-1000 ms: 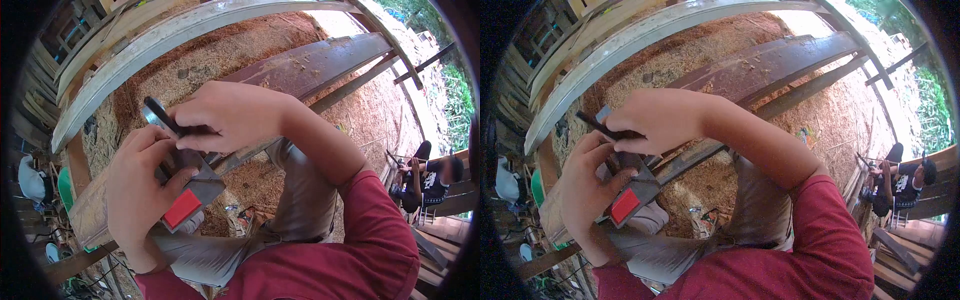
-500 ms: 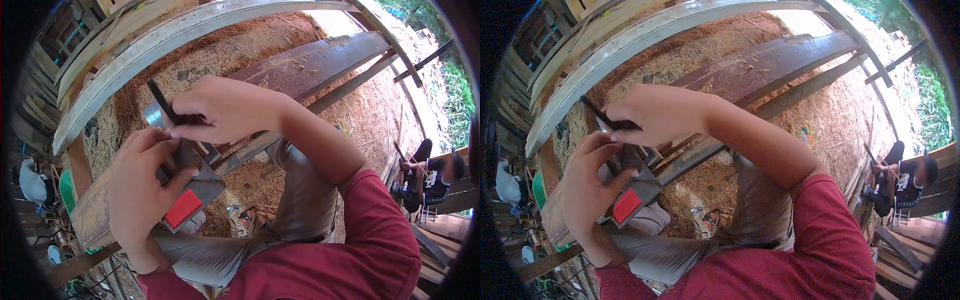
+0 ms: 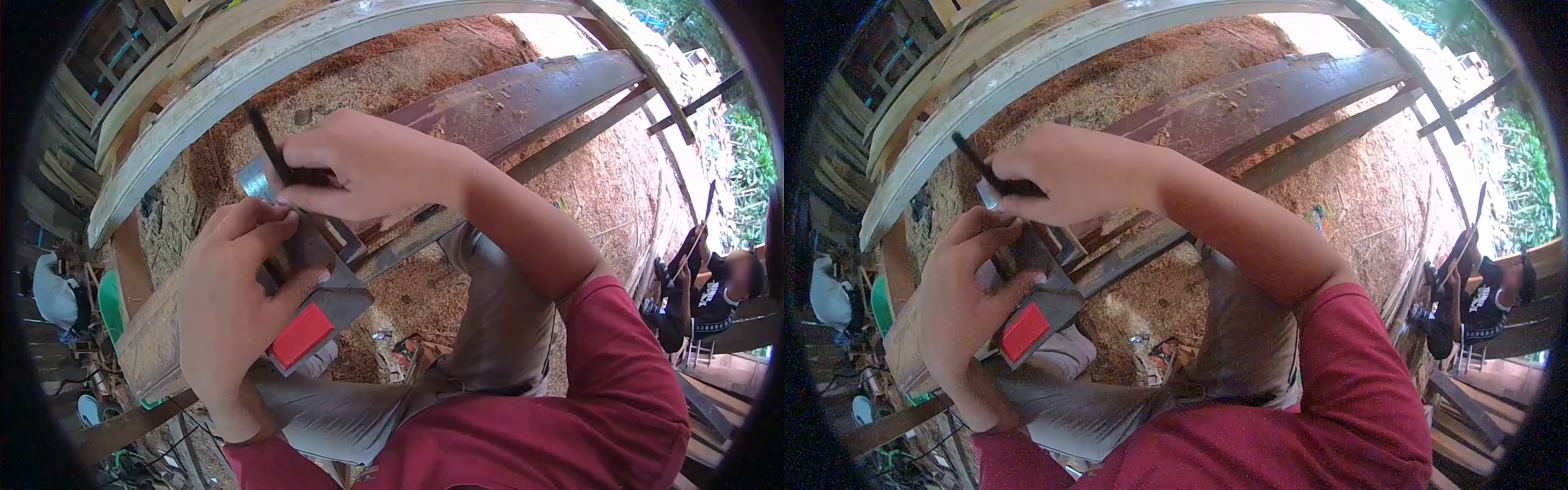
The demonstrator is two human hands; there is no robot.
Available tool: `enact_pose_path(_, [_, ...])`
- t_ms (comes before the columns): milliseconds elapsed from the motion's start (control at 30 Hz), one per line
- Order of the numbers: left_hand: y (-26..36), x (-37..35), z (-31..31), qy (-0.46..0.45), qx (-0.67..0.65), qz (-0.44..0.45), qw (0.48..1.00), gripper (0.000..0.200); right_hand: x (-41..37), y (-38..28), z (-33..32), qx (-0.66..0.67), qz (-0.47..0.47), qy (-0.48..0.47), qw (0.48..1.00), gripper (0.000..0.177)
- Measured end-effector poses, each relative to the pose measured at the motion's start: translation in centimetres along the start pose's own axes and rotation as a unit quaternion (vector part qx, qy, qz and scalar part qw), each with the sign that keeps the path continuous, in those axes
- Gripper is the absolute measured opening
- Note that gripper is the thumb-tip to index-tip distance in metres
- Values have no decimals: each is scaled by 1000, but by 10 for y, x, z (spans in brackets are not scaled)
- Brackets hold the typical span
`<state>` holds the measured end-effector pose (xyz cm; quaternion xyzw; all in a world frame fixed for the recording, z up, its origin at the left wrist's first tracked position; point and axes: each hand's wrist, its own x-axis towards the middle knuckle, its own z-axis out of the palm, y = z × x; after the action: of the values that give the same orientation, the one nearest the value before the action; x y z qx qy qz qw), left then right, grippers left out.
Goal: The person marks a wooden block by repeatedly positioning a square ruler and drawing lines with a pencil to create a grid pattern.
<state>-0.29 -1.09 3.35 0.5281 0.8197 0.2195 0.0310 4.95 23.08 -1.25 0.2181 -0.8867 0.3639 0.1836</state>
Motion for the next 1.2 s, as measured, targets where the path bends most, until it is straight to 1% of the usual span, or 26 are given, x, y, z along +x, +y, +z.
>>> enact_pose_path(100, [-2,0,1,6,4,13,1000,50,6,17,12,19,-10,54,998,19])
enact_pose_path(200, [-2,0,1,8,3,16,1000,50,4,14,12,22,-9,46,999,19])
enact_pose_path(300, [-1,0,0,4,5,5,1000,50,-1,3,4,-1,-25,1,1000,19])
enact_pose_path(400, [-1,0,-1,1,9,6,1000,50,0,-5,-1,-11,-25,-20,999,19])
enact_pose_path(500, [-1,1,-1,0,2,11,1000,51,4,1,4,5,-3,19,1000,19])
enact_pose_path(600, [-1,0,0,-1,-8,5,1000,53,11,22,18,13,-28,90,995,18])
enact_pose_path(700, [-1,1,0,-12,-16,-14,1000,57,9,22,18,14,-3,72,997,17])
enact_pose_path(800, [1,0,0,-12,-14,-25,1000,57,5,10,8,-7,-31,29,999,17])
enact_pose_path(900, [2,2,-2,-21,-13,-31,999,58,2,5,6,0,-35,7,999,18])
enact_pose_path(1000, [0,3,-2,-23,-8,-18,1000,59,8,12,7,6,-30,30,999,19])
enact_pose_path(1100, [0,4,-2,-20,-3,-9,1000,60,17,26,17,25,1,69,997,21])
enact_pose_path(1200, [-2,4,-1,-16,4,-1,1000,59,20,26,17,7,-13,70,997,21])
